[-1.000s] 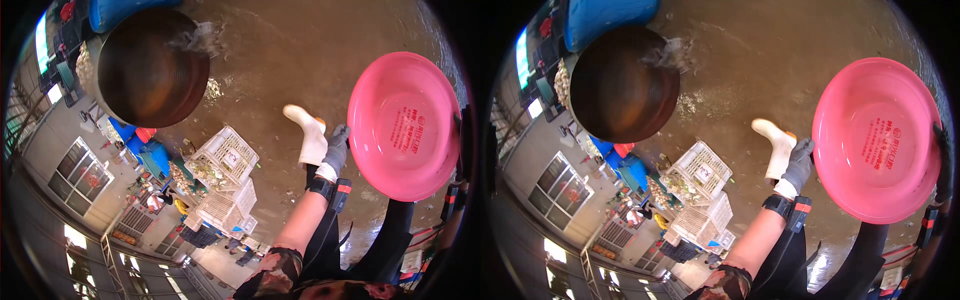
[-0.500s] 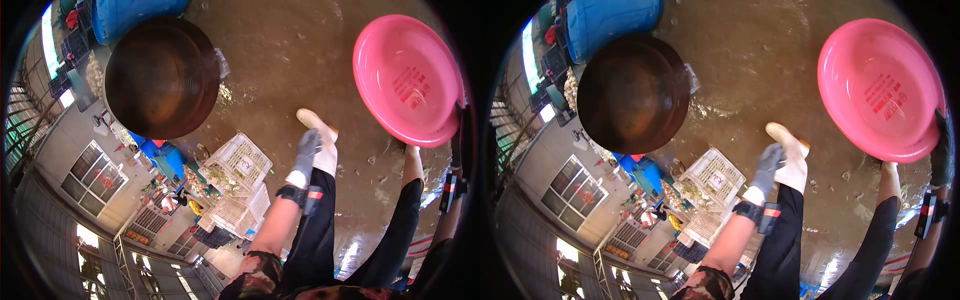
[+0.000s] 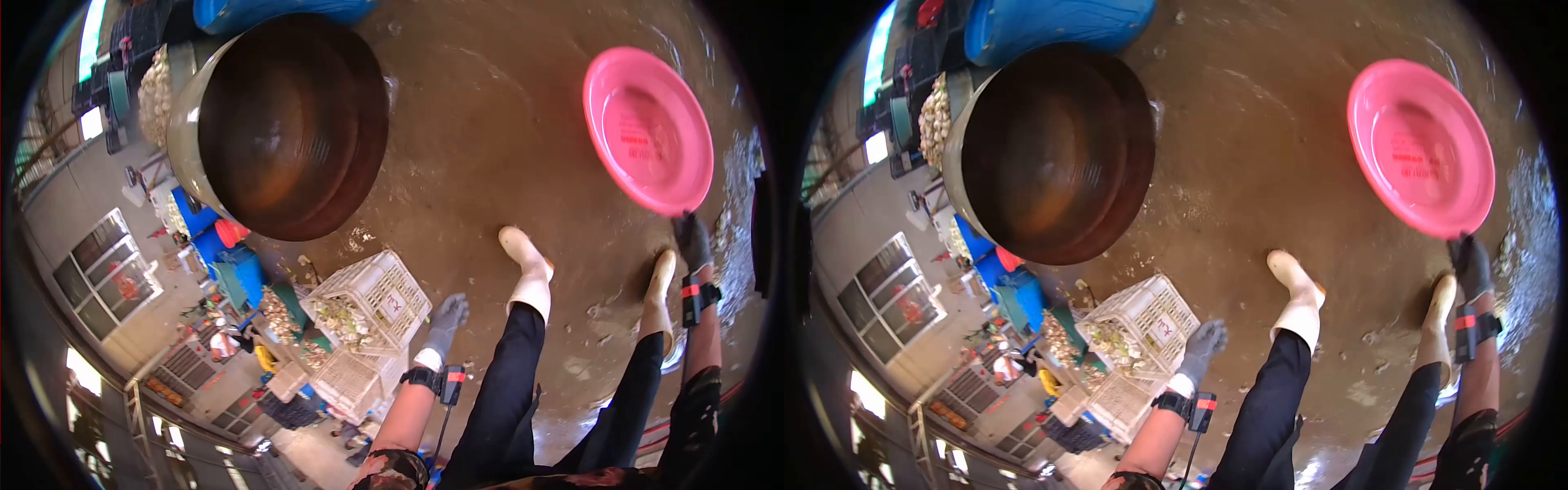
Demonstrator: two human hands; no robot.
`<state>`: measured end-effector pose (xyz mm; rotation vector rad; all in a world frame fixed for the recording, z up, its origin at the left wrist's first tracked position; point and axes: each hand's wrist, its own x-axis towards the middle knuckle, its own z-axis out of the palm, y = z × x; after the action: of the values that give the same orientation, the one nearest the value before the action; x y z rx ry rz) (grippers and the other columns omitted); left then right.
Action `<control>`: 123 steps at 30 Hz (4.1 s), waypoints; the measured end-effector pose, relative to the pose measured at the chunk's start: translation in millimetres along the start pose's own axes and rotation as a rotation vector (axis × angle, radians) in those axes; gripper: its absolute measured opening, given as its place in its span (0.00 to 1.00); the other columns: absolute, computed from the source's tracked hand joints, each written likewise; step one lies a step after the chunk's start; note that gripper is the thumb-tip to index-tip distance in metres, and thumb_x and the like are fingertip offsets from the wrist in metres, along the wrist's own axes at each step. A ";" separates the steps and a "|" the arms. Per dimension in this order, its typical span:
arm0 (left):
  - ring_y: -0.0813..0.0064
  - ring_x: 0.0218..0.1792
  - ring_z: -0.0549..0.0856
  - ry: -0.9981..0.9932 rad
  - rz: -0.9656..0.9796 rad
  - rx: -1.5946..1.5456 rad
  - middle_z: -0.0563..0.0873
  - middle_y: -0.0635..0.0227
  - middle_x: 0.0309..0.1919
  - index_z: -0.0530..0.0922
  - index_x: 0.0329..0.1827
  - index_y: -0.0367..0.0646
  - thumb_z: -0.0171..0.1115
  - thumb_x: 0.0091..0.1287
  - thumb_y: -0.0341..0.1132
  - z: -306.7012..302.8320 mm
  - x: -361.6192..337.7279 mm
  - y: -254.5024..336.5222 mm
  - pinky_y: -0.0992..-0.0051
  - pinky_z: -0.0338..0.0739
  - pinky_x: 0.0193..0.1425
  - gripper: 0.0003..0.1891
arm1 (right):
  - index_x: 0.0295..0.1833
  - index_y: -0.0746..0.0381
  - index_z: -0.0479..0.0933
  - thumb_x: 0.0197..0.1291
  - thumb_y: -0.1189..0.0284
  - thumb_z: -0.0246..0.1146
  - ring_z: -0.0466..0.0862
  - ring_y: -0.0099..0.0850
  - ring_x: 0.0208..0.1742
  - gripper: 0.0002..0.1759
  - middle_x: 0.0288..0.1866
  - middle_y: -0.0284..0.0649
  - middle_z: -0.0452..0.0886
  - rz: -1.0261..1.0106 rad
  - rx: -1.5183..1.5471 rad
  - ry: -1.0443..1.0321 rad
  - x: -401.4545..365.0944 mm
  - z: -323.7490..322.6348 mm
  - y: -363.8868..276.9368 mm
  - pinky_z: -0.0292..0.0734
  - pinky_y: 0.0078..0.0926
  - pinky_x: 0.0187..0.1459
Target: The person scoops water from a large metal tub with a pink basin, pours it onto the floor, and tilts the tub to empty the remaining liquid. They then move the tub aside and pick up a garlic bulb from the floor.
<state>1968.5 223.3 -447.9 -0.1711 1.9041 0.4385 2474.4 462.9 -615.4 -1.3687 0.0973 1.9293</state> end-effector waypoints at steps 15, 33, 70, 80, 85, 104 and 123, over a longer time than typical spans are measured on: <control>0.79 0.28 0.77 0.203 0.375 0.117 0.81 0.70 0.28 0.76 0.39 0.44 0.57 0.55 0.34 -227.4 -24.7 -19.0 0.79 0.73 0.36 0.09 | 0.33 0.58 0.69 0.59 0.75 0.42 0.75 0.26 0.19 0.10 0.22 0.37 0.74 0.023 -0.812 -0.031 -121.7 538.7 160.5 0.69 0.22 0.18; 0.56 0.52 0.69 0.768 0.904 0.468 0.70 0.53 0.49 0.69 0.49 0.37 0.61 0.51 0.36 -517.2 2.8 489.2 0.67 0.62 0.58 0.22 | 0.45 0.65 0.71 0.55 0.66 0.51 0.71 0.30 0.42 0.16 0.43 0.38 0.75 -0.112 -0.379 -0.053 -91.8 844.2 264.2 0.64 0.25 0.50; 0.50 0.31 0.74 0.363 1.088 0.661 0.76 0.50 0.26 0.71 0.26 0.39 0.50 0.60 0.43 -625.1 110.3 589.1 0.62 0.68 0.34 0.15 | 0.50 0.65 0.71 0.58 0.62 0.53 0.73 0.24 0.46 0.20 0.46 0.34 0.75 -0.396 -0.009 -0.020 -182.4 833.7 348.8 0.65 0.21 0.52; 0.57 0.40 0.76 0.224 1.116 0.656 0.77 0.54 0.36 0.74 0.39 0.44 0.49 0.61 0.47 -708.7 167.2 739.4 0.64 0.69 0.41 0.16 | 0.46 0.65 0.71 0.54 0.70 0.52 0.76 0.26 0.41 0.15 0.41 0.35 0.76 -0.475 -0.193 0.035 -228.1 1036.3 394.8 0.70 0.23 0.46; 0.50 0.54 0.65 0.199 1.482 0.875 0.66 0.49 0.53 0.65 0.55 0.43 0.51 0.56 0.53 -743.1 110.9 784.7 0.60 0.61 0.55 0.29 | 0.46 0.65 0.70 0.49 0.75 0.53 0.75 0.25 0.37 0.16 0.38 0.35 0.75 -0.639 -0.217 0.199 -207.8 1149.5 434.6 0.71 0.22 0.42; 0.58 0.63 0.58 -0.168 1.638 0.900 0.60 0.52 0.61 0.55 0.63 0.38 0.58 0.53 0.40 -744.1 137.5 912.4 0.69 0.51 0.66 0.36 | 0.48 0.58 0.72 0.47 0.64 0.59 0.75 0.42 0.47 0.20 0.46 0.45 0.75 -0.623 -1.936 0.420 -14.8 1213.8 280.0 0.70 0.32 0.47; 0.68 0.58 0.69 -0.392 1.149 0.723 0.69 0.57 0.57 0.58 0.62 0.36 0.48 0.49 0.23 -771.1 310.5 1080.0 0.78 0.58 0.61 0.31 | 0.57 0.65 0.62 0.43 0.62 0.67 0.71 0.37 0.53 0.36 0.51 0.49 0.71 -0.181 -1.101 1.164 34.0 1163.3 445.7 0.64 0.29 0.53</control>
<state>832.6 952.1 -257.9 1.4275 1.4864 0.4370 1290.9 700.4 -305.3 -2.9212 -0.5891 0.7099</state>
